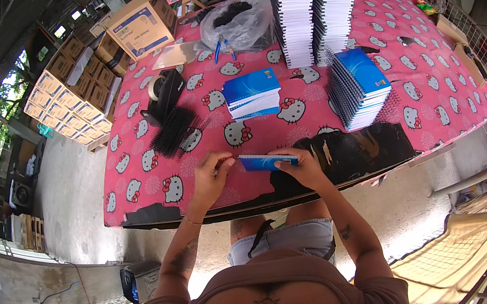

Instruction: The person takes blue notebooks from a stack on a table, aligns them, and places them onto another stack.

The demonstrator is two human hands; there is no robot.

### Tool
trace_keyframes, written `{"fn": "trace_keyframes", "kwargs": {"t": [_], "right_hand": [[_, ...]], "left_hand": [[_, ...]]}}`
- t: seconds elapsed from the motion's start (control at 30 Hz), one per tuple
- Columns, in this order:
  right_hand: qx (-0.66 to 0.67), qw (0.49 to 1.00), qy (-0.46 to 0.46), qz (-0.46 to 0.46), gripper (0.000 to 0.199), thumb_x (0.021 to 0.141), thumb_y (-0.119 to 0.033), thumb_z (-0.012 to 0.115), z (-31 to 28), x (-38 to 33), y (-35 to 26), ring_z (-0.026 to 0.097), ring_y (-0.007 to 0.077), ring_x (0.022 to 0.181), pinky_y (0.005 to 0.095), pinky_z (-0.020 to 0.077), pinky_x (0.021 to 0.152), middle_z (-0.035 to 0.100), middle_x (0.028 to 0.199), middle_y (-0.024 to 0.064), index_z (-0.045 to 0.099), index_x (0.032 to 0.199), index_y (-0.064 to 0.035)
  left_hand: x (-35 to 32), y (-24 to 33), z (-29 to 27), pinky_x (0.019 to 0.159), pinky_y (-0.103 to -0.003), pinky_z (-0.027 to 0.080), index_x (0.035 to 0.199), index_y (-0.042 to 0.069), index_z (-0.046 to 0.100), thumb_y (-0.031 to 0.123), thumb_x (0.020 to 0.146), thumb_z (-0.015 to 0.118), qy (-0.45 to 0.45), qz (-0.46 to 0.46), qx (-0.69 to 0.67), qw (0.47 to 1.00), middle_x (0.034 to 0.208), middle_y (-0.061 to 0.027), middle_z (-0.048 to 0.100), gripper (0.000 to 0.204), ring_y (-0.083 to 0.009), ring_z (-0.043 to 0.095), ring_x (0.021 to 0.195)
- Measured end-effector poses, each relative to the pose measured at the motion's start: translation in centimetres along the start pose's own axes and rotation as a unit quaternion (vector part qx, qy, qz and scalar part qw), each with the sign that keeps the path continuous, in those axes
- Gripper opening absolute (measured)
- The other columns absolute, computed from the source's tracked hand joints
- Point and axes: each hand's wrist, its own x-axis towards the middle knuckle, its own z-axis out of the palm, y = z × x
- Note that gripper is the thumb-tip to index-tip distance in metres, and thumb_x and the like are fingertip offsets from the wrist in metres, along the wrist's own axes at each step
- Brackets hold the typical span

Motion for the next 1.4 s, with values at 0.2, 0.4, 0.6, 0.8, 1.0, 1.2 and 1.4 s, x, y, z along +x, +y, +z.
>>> {"fn": "trace_keyframes", "kwargs": {"t": [0.2,0.4,0.6,0.8,1.0,1.2,1.4], "right_hand": [[-0.002,1.000,-0.013,-0.002,0.026,0.093,-0.006,0.068,0.0,-0.2,-0.2,0.064,0.0113,0.097,0.0262,0.0490,0.089,0.072,0.107,0.0060,0.069,0.119,-0.0022],[-0.008,1.000,-0.010,-0.015,0.027,0.094,-0.006,0.067,-0.2,-0.3,-0.3,0.064,0.0119,0.098,0.0270,0.0494,0.090,0.072,0.108,0.0067,0.067,0.120,-0.0005],[0.022,0.999,0.040,-0.008,0.027,0.095,-0.008,0.066,1.2,-0.6,-2.9,0.063,0.0117,0.097,0.0277,0.0506,0.089,0.072,0.106,0.0084,0.067,0.121,0.0009],[0.014,0.998,0.056,-0.030,0.027,0.094,-0.006,0.066,2.0,-0.6,-3.3,0.064,0.0119,0.095,0.0275,0.0515,0.086,0.072,0.105,0.0083,0.067,0.120,0.0019],[-0.012,1.000,0.021,-0.016,0.027,0.094,-0.005,0.066,0.9,-0.5,-3.7,0.065,0.0122,0.096,0.0275,0.0511,0.087,0.072,0.106,0.0095,0.067,0.120,0.0015],[-0.046,0.999,-0.008,-0.025,0.027,0.094,-0.006,0.065,0.5,-0.6,-4.5,0.065,0.0118,0.097,0.0271,0.0504,0.087,0.073,0.108,0.0110,0.067,0.120,0.0012],[-0.016,1.000,-0.005,-0.023,0.027,0.095,-0.006,0.065,0.8,-0.5,-4.2,0.063,0.0109,0.096,0.0272,0.0506,0.086,0.072,0.105,0.0091,0.067,0.121,0.0013]], "left_hand": [[0.8,0.3,-0.3,0.065,-0.040,0.053,0.111,0.010,0.067,0.019,0.091,0.069,-0.082,0.064,0.069,0.992,0.091,-0.0086,0.063,0.022,-0.0302,0.065,0.070],[2.5,2.4,-0.2,0.061,-0.038,0.053,0.113,0.010,0.067,0.021,0.092,0.068,-0.079,0.130,0.122,0.981,0.089,-0.0099,0.061,0.024,-0.0288,0.066,0.072],[2.4,4.2,0.8,0.100,-0.058,0.038,0.139,0.006,0.050,0.035,0.094,0.064,-0.042,0.120,0.293,0.948,0.129,-0.0182,0.056,0.056,-0.0359,0.056,0.119],[-2.2,2.5,3.6,0.114,-0.067,0.011,0.146,0.004,0.042,0.038,0.095,0.059,-0.036,0.083,0.335,0.938,0.152,-0.0183,0.039,0.063,-0.0375,0.031,0.145],[3.5,2.8,-1.0,0.118,-0.055,0.018,0.099,0.012,0.069,0.028,0.084,0.076,-0.112,0.138,0.154,0.972,0.091,-0.0030,0.069,0.023,-0.0219,0.067,0.090],[4.0,2.8,-2.0,0.118,-0.054,0.020,0.093,0.014,0.068,0.028,0.080,0.079,-0.161,0.122,0.123,0.972,0.085,-0.0015,0.069,0.022,-0.0211,0.067,0.082],[3.8,3.0,-1.2,0.119,-0.054,0.018,0.096,0.014,0.067,0.027,0.080,0.079,-0.120,0.141,0.157,0.970,0.089,-0.0015,0.069,0.024,-0.0215,0.068,0.088]]}}
